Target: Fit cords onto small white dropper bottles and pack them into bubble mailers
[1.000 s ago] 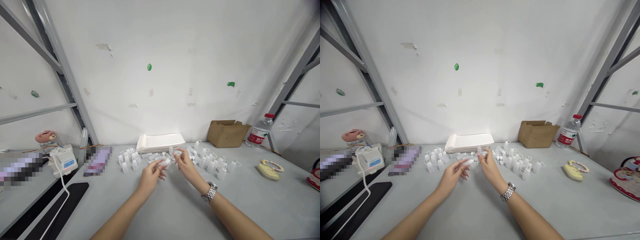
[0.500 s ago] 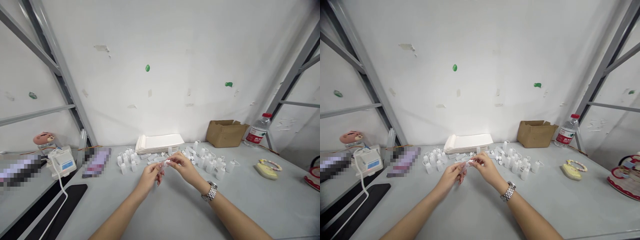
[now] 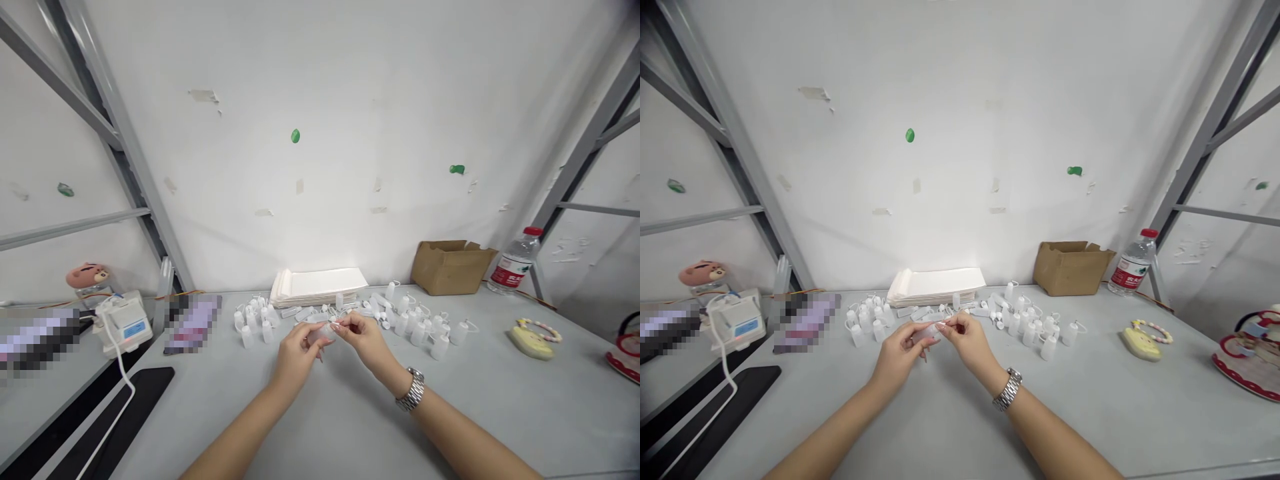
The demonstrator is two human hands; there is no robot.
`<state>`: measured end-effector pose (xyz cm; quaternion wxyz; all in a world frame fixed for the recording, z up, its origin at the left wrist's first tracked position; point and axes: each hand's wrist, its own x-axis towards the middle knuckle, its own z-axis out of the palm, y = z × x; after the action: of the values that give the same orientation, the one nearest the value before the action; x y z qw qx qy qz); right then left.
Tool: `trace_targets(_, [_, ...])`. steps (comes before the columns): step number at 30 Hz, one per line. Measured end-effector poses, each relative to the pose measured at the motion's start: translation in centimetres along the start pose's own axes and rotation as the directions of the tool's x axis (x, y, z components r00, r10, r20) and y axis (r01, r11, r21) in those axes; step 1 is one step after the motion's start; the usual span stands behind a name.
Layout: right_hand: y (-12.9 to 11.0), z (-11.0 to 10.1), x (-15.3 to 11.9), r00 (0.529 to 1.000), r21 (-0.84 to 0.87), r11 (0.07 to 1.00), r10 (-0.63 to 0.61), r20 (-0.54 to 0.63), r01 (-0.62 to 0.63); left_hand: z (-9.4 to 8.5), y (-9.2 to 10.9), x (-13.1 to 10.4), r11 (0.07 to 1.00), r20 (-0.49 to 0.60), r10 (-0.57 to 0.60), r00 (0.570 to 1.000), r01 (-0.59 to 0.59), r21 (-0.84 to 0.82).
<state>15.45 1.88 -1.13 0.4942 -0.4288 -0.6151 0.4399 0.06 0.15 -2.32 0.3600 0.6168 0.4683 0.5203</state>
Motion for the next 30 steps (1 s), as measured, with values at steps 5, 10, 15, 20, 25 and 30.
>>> trace_targets(5, [-0.2,0.3,-0.1,0.993,0.088,0.989,0.118,0.019,-0.12,-0.2,-1.1,-0.2,0.89,-0.004,0.379,0.925,-0.363,0.276])
trace_targets(10, [-1.1,0.2,-0.1,0.997,0.191,0.979,0.073,0.028,-0.077,0.1,-0.7,-0.2,0.944,-0.053,0.252,0.966,-0.233,0.234])
trace_targets(15, [-0.8,-0.8,0.5,0.972,0.36,0.933,0.087,-0.216,-0.003,0.3,-0.5,0.1,1.0,-0.092,-0.017,0.996,0.019,0.02])
trace_targets(20, [-0.2,-0.9,0.6,0.971,0.442,0.89,0.194,-0.137,-0.115,0.6,-0.6,0.2,0.992,-0.107,-0.105,0.989,0.097,-0.079])
trace_targets(25, [-0.8,0.2,-0.2,0.988,0.36,0.923,0.155,-0.013,-0.14,0.9,-0.5,-0.2,0.994,-0.05,-0.102,0.994,0.1,-0.053])
trace_targets(30, [-0.9,0.1,-0.3,0.994,0.289,0.955,0.093,-0.063,-0.071,1.2,-0.1,-0.7,0.994,0.03,-0.108,0.994,0.108,-0.02])
